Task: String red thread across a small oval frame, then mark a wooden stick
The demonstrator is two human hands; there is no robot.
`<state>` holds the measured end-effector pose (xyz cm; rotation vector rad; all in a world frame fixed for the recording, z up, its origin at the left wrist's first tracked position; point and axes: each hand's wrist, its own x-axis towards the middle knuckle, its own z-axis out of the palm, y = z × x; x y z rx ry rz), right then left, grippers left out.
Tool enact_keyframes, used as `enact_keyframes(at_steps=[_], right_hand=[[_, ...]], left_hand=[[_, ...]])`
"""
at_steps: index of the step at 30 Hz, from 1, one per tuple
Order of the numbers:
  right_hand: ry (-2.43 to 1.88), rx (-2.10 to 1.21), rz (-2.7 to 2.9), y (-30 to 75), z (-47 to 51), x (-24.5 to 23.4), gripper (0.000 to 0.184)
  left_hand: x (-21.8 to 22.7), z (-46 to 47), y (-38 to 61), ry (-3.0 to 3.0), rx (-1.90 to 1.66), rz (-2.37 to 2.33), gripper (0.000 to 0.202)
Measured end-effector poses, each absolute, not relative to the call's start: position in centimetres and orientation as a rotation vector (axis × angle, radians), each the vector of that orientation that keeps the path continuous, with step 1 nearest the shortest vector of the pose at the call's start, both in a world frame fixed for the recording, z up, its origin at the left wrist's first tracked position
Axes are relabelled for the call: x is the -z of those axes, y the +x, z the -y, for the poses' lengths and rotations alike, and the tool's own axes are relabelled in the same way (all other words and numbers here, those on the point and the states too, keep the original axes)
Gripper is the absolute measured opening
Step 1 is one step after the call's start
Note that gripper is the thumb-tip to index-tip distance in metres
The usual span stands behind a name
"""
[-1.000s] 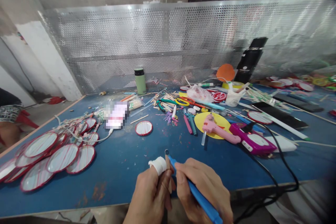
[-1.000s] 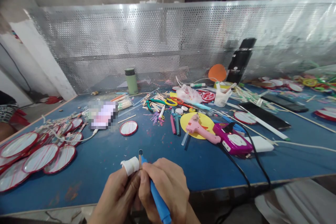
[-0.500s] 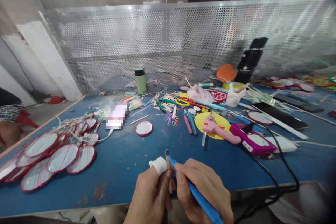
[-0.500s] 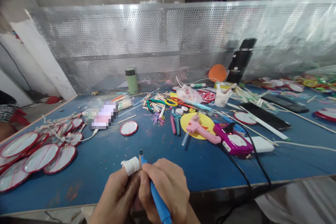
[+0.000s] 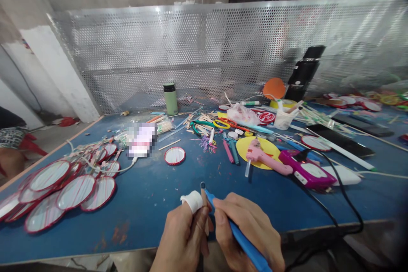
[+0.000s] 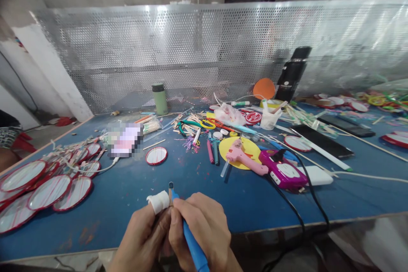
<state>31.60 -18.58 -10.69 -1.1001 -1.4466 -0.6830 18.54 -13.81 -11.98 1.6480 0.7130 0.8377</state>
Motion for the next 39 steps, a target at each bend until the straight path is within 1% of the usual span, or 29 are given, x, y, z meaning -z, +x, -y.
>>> enact_keyframes(at_steps=[9, 14, 18, 27, 34, 39], right_hand=[[-1.127, 0.614, 1.516, 31.58, 18.76, 10.58, 0.012], [-1.073, 0.694, 1.411, 31.48, 18.45, 10.73, 0.01], [-1.129, 0.627, 1.51, 31.56, 18.8, 10.56, 0.013], [-1.115, 0.59, 1.522, 31.51, 18.9, 10.33, 0.014], [-1.118, 0.619, 1.518, 31.48, 18.74, 10.43, 0.015], [-1.125, 0.61, 1.516, 31.5, 18.68, 10.4, 0.013]], left_hand=[[12.11, 13.74, 18.59, 1.677, -0.839, -0.715, 0.031], [11.87, 13.73, 18.62, 1.641, -0.842, -0.704, 0.031], [11.73, 13.8, 18.69, 1.63, -0.851, -0.694, 0.032], [11.91, 13.8, 18.65, 1.659, -0.811, -0.726, 0.035], [12.18, 13.8, 18.68, 1.66, -0.869, -0.705, 0.034], [12.43, 13.7, 18.65, 1.668, -0.831, -0.714, 0.036]])
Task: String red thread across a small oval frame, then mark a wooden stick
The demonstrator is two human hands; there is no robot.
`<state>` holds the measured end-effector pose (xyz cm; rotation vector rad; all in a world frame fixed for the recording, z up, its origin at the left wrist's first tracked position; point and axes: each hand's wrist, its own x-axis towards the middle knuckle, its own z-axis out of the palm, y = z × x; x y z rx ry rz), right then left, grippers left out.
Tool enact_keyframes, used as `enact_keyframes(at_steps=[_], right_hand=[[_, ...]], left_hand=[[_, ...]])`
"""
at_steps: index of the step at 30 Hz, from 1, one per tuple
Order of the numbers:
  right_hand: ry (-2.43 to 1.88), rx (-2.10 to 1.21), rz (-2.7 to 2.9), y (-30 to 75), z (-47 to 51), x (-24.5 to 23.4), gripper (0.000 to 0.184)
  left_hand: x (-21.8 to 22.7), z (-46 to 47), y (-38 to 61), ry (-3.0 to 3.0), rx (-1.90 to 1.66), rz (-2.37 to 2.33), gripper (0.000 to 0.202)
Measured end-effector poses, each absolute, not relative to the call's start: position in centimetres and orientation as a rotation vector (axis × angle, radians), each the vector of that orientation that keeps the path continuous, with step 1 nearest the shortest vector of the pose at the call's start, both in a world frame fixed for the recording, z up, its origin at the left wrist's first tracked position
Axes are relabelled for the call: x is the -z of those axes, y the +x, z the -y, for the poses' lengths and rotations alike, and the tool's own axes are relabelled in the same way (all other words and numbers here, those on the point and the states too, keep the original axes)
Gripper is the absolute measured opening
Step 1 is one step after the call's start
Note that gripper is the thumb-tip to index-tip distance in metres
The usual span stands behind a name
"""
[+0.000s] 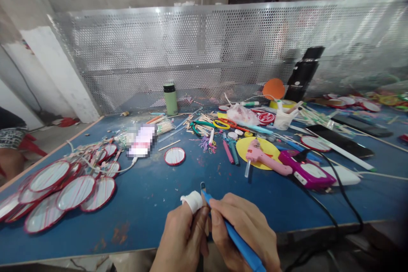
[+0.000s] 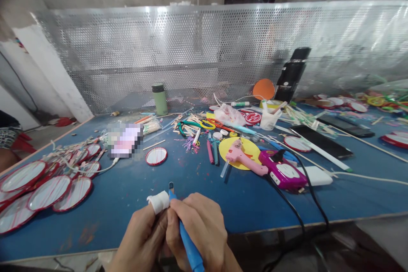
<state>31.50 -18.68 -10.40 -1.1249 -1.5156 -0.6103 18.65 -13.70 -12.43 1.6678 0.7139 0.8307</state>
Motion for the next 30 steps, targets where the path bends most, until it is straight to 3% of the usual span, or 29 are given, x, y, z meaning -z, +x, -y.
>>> enact_keyframes(at_steps=[30], right_hand=[[-1.045, 0.681, 1.324, 31.1, 17.9, 11.4, 0.011]], left_hand=[[12.2, 13.5, 18.5, 1.687, -0.806, -0.68, 0.034]])
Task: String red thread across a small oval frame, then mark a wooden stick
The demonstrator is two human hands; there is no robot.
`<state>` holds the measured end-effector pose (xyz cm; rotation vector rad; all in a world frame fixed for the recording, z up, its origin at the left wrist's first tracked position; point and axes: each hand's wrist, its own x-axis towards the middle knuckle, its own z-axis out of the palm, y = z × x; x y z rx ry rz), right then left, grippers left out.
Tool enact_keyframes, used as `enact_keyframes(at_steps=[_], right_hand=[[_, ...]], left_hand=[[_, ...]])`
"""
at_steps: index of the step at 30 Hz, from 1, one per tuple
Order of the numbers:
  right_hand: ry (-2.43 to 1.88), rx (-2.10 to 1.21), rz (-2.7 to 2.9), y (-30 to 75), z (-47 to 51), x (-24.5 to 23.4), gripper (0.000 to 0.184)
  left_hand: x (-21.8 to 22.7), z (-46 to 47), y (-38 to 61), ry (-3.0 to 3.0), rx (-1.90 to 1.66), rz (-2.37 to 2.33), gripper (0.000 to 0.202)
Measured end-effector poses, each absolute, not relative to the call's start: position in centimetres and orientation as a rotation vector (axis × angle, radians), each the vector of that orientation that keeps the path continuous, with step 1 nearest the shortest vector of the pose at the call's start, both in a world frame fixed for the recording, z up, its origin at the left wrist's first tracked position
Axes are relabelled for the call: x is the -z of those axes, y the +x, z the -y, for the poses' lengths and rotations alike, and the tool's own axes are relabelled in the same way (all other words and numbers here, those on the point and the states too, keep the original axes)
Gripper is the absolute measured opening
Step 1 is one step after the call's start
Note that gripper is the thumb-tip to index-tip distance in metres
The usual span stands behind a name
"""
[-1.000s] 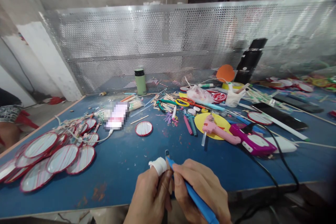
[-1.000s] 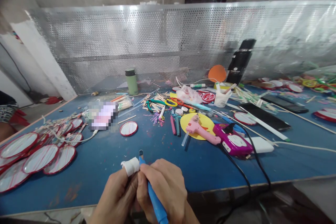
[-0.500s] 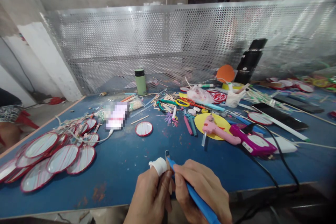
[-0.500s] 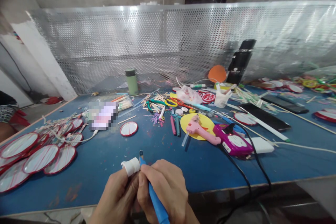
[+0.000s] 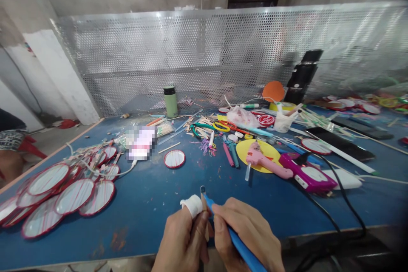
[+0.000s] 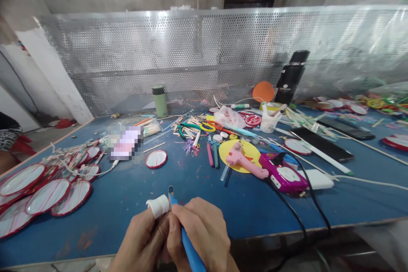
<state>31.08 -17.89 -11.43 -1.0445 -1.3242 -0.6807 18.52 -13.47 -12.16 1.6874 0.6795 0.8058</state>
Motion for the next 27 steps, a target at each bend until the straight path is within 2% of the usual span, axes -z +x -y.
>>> enact_keyframes(at_steps=[14, 20, 27], right_hand=[[-1.059, 0.691, 1.328, 31.1, 17.8, 11.9, 0.009], [-1.147, 0.657, 1.445, 31.6, 18.8, 10.9, 0.009], [-1.078, 0.719, 1.32, 31.2, 17.9, 11.8, 0.01]], left_hand=[[12.4, 13.1, 18.4, 1.733, -0.798, -0.635, 0.022], [12.5, 13.2, 18.4, 1.687, -0.777, -0.665, 0.023], [12.7, 13.2, 18.3, 1.72, -0.758, -0.661, 0.023]])
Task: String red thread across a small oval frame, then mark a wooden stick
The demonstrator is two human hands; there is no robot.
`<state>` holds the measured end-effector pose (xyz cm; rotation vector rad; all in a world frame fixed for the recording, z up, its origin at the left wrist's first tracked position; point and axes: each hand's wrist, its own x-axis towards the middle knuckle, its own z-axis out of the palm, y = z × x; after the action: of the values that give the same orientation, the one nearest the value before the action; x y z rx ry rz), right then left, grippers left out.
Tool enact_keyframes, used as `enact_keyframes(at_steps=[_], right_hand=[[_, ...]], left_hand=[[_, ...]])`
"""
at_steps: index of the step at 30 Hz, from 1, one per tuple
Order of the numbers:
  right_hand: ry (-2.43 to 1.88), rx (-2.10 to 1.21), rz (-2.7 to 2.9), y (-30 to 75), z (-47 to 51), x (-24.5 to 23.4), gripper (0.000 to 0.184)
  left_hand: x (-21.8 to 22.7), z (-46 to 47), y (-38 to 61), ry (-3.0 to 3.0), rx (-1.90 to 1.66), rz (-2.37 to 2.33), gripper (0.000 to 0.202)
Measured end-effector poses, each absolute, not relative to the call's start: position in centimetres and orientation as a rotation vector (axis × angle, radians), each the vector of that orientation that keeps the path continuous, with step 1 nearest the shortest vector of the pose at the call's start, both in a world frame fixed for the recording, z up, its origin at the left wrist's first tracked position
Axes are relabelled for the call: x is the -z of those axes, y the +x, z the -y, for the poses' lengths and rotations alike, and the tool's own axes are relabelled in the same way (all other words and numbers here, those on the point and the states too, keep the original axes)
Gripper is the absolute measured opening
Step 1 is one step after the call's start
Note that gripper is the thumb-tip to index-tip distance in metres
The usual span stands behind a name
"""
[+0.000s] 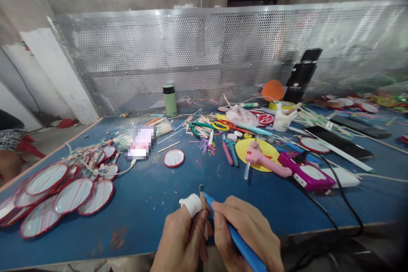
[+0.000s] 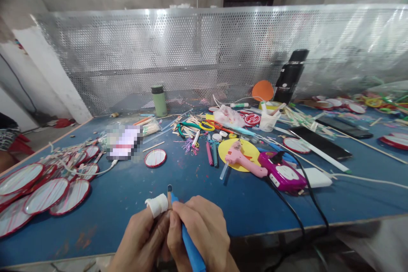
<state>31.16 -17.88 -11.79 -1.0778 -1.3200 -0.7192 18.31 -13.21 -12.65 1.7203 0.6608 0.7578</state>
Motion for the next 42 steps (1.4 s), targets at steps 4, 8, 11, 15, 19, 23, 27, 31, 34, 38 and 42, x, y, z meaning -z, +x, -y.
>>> enact_keyframes(at_steps=[4, 8, 11, 15, 19, 23, 27, 31, 34, 38, 42], right_hand=[[-1.108, 0.719, 1.324, 31.3, 18.0, 11.9, 0.009], [-1.105, 0.724, 1.353, 31.3, 18.1, 11.7, 0.009], [-1.102, 0.728, 1.335, 31.3, 18.1, 11.5, 0.009], [-1.14, 0.71, 1.402, 31.5, 18.5, 11.1, 0.007], [-1.131, 0.712, 1.379, 31.5, 18.7, 10.7, 0.008], [-1.134, 0.716, 1.395, 31.6, 18.7, 10.6, 0.009], [-1.166, 0.7, 1.44, 31.6, 18.9, 10.6, 0.01], [-1.153, 0.717, 1.382, 31.4, 18.6, 11.0, 0.01], [-1.109, 0.755, 1.329, 31.4, 18.4, 11.2, 0.009], [-1.153, 0.694, 1.429, 31.5, 18.6, 10.8, 0.011], [-1.165, 0.71, 1.444, 31.6, 19.0, 10.4, 0.01]], left_hand=[[12.6, 13.2, 18.3, 1.725, -0.779, -0.661, 0.022], [12.5, 13.4, 18.3, 1.724, -0.771, -0.682, 0.024], [12.4, 13.5, 18.3, 1.71, -0.781, -0.686, 0.025], [12.4, 13.5, 18.4, 1.707, -0.788, -0.682, 0.025], [12.4, 13.4, 18.4, 1.702, -0.777, -0.69, 0.026], [12.4, 13.4, 18.4, 1.699, -0.768, -0.689, 0.028], [12.4, 13.4, 18.5, 1.703, -0.778, -0.703, 0.03], [12.4, 13.6, 18.6, 1.692, -0.811, -0.722, 0.029], [12.5, 13.7, 18.6, 1.669, -0.848, -0.716, 0.028], [12.4, 13.6, 18.5, 1.665, -0.835, -0.694, 0.028], [12.3, 13.4, 18.4, 1.683, -0.757, -0.684, 0.026]])
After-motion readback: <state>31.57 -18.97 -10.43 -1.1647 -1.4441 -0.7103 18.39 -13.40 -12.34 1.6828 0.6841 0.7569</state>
